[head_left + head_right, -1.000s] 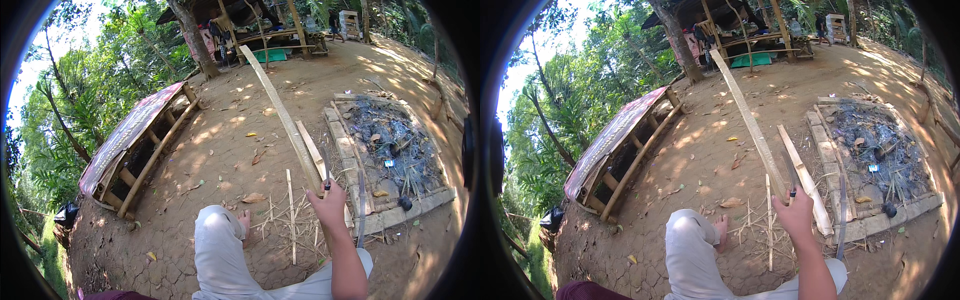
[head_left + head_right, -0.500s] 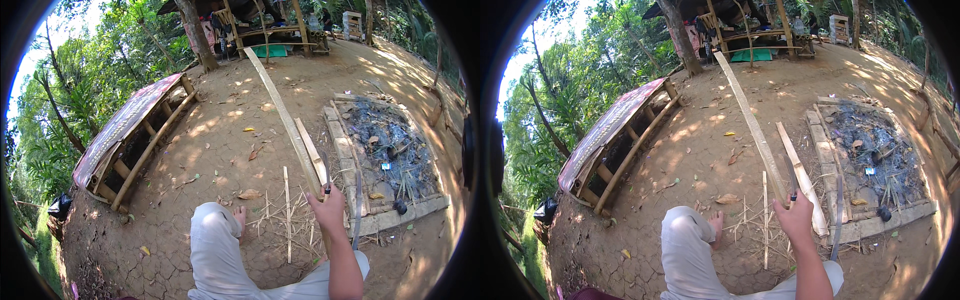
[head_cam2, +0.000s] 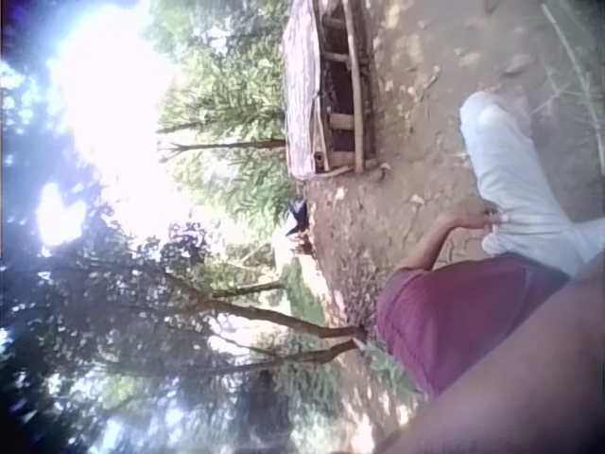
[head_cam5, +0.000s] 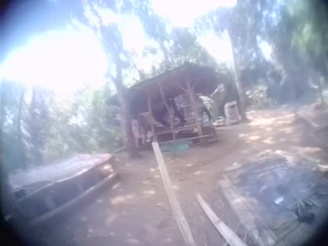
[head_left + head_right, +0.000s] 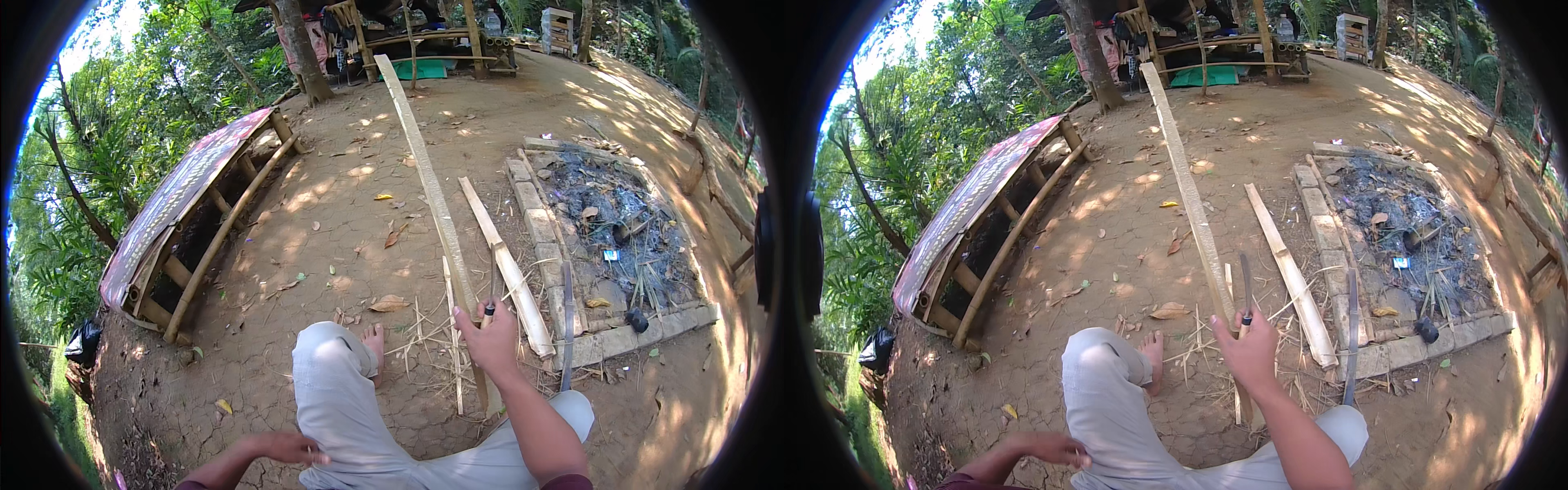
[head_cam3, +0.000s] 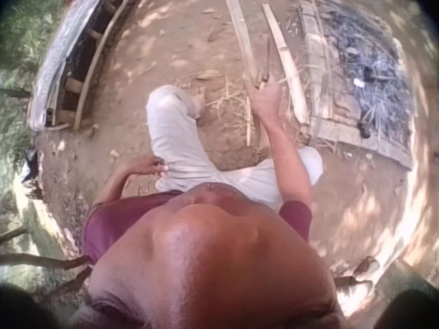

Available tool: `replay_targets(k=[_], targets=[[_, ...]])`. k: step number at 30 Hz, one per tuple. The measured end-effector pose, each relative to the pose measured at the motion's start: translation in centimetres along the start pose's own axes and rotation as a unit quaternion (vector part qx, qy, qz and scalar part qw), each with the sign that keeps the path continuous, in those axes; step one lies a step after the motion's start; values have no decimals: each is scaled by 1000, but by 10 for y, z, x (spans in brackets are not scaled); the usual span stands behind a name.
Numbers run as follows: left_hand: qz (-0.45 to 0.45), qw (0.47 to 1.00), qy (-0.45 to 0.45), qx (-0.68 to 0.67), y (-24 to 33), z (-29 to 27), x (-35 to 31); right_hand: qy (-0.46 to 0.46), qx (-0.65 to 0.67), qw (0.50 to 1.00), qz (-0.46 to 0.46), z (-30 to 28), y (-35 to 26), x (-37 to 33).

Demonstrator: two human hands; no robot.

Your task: The person carves a strip of wood with a knife, removing thin layers of material and shaping the wood while sitting outdoors.

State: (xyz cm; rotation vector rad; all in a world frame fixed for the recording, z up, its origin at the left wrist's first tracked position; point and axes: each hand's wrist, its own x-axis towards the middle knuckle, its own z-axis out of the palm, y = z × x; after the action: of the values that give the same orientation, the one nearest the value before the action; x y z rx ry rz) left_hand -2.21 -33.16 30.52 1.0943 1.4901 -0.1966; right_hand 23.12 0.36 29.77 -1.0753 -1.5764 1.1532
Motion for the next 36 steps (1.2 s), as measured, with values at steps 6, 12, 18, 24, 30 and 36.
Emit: replay_targets(k=[6,12,18,24,30,36], targets=[[289,777,494,-260,164,-158,40,-73,142,986,54,32,-8,-38],[389,765,361,-364,227,-193,83,-123,222,964,72,62,-15,-65],[482,717,321,-388,276,-241,69,-11,270,963,-1,22,-17,-25],[392,792,181,-433,316,-243,46,-7,37,999,-23,-48,-4,25],[395,823,114,-393,289,-220,105,-10,-124,982,-145,-45,-30,47],[382,795,35,-469,237,-225,199,-147,-313,932,-108,-11,8,71]])
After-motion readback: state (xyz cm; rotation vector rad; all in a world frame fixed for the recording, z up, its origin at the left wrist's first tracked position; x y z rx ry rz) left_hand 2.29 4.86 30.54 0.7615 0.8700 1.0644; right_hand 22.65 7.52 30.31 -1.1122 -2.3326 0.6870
